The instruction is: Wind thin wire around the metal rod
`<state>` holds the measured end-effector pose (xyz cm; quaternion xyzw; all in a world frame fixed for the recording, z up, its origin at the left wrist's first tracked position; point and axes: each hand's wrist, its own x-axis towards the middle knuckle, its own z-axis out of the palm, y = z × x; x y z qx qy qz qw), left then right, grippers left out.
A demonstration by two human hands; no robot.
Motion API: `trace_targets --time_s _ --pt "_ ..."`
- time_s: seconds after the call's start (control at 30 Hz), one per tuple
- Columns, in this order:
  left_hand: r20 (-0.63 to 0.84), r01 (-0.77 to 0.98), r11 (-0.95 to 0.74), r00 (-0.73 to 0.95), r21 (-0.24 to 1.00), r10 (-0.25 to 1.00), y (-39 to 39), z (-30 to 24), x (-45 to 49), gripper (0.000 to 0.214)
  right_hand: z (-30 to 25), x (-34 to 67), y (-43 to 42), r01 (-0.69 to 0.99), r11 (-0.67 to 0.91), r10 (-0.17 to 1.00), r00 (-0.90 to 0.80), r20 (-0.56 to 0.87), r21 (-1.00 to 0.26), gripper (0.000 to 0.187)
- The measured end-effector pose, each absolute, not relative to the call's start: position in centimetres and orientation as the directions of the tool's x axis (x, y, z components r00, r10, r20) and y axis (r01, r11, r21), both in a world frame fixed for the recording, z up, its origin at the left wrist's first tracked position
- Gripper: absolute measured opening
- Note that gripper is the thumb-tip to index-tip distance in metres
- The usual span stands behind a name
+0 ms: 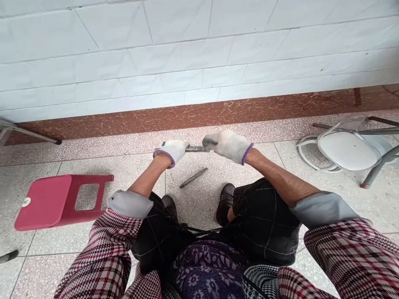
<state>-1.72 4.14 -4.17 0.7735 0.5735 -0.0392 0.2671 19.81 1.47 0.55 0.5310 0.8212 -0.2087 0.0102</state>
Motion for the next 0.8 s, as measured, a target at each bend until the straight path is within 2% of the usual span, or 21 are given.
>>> trace_targets --time_s 0.1,0.27,0.33,0.4,0.47,0.5,0.6,0.63,0.67,0.73,0.8 --pt "-0.389 0.820 -0.130 0.397 0.557 0.831 2.9 -3.7 -1.5 0.005 -1.0 22.4 3.7 0.851 0.288 0.905 -0.392 -0.167 -0.440 0.025" --pt "-0.286 0.700 -0.092 0.403 0.708 0.869 2.8 -1.1 -0.8 0.022 -3.4 23.7 5.5 0.755 0.149 0.919 -0.344 -0.192 -0.639 0.027" --pt "-0.235 0.634 -0.026 0.325 0.773 0.916 3.7 -0.7 -0.7 0.026 -3.2 22.6 4.8 0.751 0.149 0.906 -0.364 -0.215 -0.644 0.026" --pt "-0.218 0.565 0.061 0.215 0.823 0.952 4.7 -0.8 -1.0 0.029 -2.4 21.0 3.5 0.777 0.218 0.877 -0.422 -0.231 -0.591 0.025" --pt "-0.211 0.604 0.077 0.153 0.793 0.966 5.5 -1.5 -1.4 0.029 -1.2 19.2 2.0 0.805 0.300 0.845 -0.473 -0.248 -0.512 0.024" --pt "-0.203 0.695 0.038 0.158 0.718 0.966 5.8 -2.0 -1.7 0.028 -0.6 18.5 1.3 0.816 0.341 0.826 -0.497 -0.267 -0.466 0.024" --pt "-0.276 0.932 -0.133 0.233 0.338 0.933 5.5 -3.5 -2.1 0.020 1.1 17.8 0.4 0.848 0.410 0.804 -0.510 -0.305 -0.335 0.024" --pt "-0.339 0.947 -0.169 0.258 0.272 0.905 5.1 -3.9 -2.0 0.018 1.4 18.1 0.6 0.861 0.398 0.819 -0.489 -0.299 -0.316 0.024" --pt "-0.405 0.943 -0.184 0.289 0.277 0.867 4.6 -4.2 -1.8 0.015 1.4 18.6 1.1 0.875 0.368 0.842 -0.457 -0.286 -0.315 0.025" --pt "-0.490 0.896 -0.167 0.371 0.411 0.789 3.5 -4.2 -1.3 0.010 1.0 20.2 2.3 0.883 0.290 0.889 -0.391 -0.237 -0.368 0.025" --pt "-0.498 0.827 -0.136 0.450 0.546 0.741 2.6 -3.6 -0.8 0.012 0.0 21.9 3.6 0.854 0.255 0.912 -0.368 -0.180 -0.454 0.024"
